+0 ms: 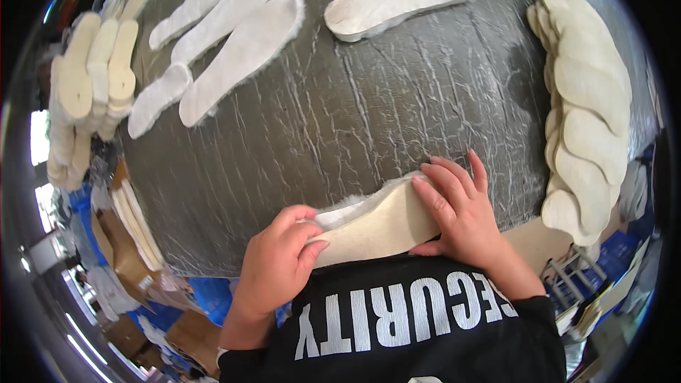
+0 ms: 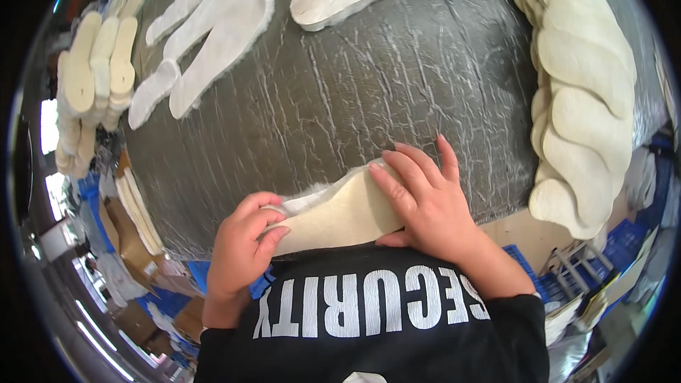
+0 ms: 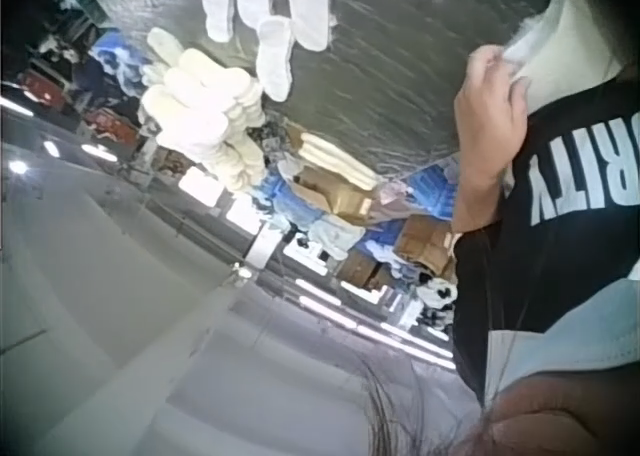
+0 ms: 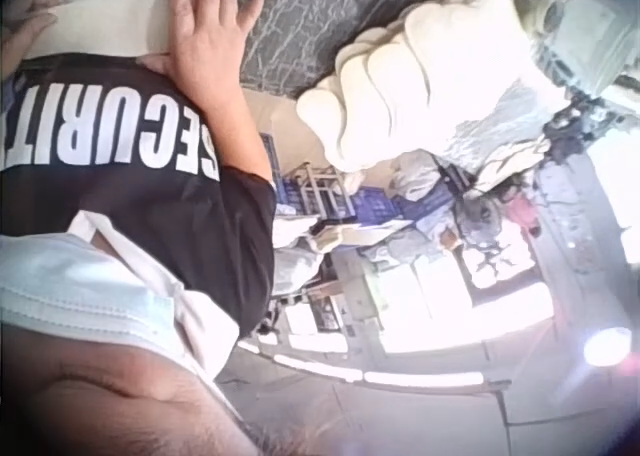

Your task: Layering and aligning shoe insole components by hand.

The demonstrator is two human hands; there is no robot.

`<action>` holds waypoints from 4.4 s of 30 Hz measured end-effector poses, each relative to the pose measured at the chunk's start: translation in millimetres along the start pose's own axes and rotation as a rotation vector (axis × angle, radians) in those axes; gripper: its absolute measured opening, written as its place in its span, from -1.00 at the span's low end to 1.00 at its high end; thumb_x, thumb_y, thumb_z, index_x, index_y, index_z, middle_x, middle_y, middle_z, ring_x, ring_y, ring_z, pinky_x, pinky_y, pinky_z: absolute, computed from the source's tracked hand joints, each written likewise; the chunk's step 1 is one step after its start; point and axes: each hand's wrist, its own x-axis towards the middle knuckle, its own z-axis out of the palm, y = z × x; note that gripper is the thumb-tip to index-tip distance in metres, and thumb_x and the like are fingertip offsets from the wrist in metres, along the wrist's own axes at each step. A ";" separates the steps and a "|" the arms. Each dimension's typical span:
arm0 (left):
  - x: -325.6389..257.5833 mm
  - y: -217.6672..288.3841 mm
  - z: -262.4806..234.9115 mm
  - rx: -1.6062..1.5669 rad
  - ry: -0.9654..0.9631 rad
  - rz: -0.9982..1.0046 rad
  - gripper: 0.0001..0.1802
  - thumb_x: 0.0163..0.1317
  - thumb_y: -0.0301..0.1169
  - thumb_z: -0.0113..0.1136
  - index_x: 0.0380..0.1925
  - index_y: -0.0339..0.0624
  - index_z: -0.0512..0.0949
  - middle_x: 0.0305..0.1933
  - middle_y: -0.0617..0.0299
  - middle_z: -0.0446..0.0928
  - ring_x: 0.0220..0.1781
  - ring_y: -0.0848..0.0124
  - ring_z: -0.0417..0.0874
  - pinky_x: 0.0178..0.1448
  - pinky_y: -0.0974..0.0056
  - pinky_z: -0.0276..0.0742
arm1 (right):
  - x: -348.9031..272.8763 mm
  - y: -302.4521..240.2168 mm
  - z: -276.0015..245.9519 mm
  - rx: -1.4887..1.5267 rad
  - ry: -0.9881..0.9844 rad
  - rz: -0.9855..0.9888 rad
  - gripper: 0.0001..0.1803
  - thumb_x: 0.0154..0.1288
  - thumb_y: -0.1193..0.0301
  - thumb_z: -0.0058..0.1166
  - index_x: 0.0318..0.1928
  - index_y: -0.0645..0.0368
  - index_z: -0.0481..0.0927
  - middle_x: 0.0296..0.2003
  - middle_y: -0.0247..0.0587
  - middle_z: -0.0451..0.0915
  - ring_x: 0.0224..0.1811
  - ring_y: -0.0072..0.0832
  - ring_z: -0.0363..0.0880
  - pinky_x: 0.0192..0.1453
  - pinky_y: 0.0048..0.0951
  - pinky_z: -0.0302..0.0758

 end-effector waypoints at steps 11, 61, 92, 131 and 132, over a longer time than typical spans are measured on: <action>16.0 -17.2 9.4 -0.108 -0.022 -0.075 -0.88 0.16 -0.48 0.29 -0.39 -0.31 0.57 -0.19 0.05 0.63 -0.33 0.07 0.65 -0.24 0.15 0.55 | -0.4 -4.6 -2.3 -0.096 -0.080 0.088 0.22 -0.45 -0.21 0.42 0.31 0.16 0.40 0.19 -0.05 0.42 0.33 -0.07 0.34 0.47 0.37 -0.11; 18.9 -56.7 13.1 -0.606 -0.416 0.068 -0.05 0.28 0.37 -0.07 0.04 -0.49 0.53 -0.03 -0.16 0.65 0.01 0.10 0.71 0.11 0.18 0.57 | 59.5 -14.6 -16.5 0.588 -0.237 -0.306 -0.85 0.05 0.48 0.29 -0.43 0.08 0.53 -0.38 -0.39 0.55 -0.22 -0.32 0.55 0.07 -0.22 0.27; 7.3 -50.0 34.0 -0.058 0.298 0.412 -0.73 -0.07 -0.62 0.30 -0.31 -0.08 0.67 -0.18 0.31 0.59 -0.01 0.26 0.51 0.12 0.13 0.28 | 88.0 -53.2 9.9 0.690 0.131 -0.210 -0.65 0.21 0.40 0.30 -0.03 0.14 0.51 -0.14 -0.18 0.55 -0.16 -0.27 0.58 -0.05 -0.32 0.50; -10.2 -62.2 17.8 -1.031 0.099 0.003 -0.90 0.36 -0.52 0.17 -0.29 -0.35 0.59 -0.38 0.30 0.59 -0.31 0.57 0.55 -0.19 0.42 0.51 | 67.7 -82.8 9.2 0.252 0.030 -0.183 -0.10 -0.17 0.47 0.45 0.29 0.23 0.37 0.05 0.03 0.39 0.04 -0.03 0.39 0.12 -0.12 0.45; -10.2 -60.9 17.5 -1.031 0.110 0.022 -0.90 0.36 -0.52 0.17 -0.29 -0.35 0.59 -0.38 0.30 0.59 -0.32 0.57 0.55 -0.20 0.41 0.51 | 67.5 -82.6 9.2 0.252 0.030 -0.183 -0.10 -0.17 0.47 0.45 0.29 0.23 0.37 0.05 0.03 0.39 0.04 -0.03 0.39 0.12 -0.12 0.45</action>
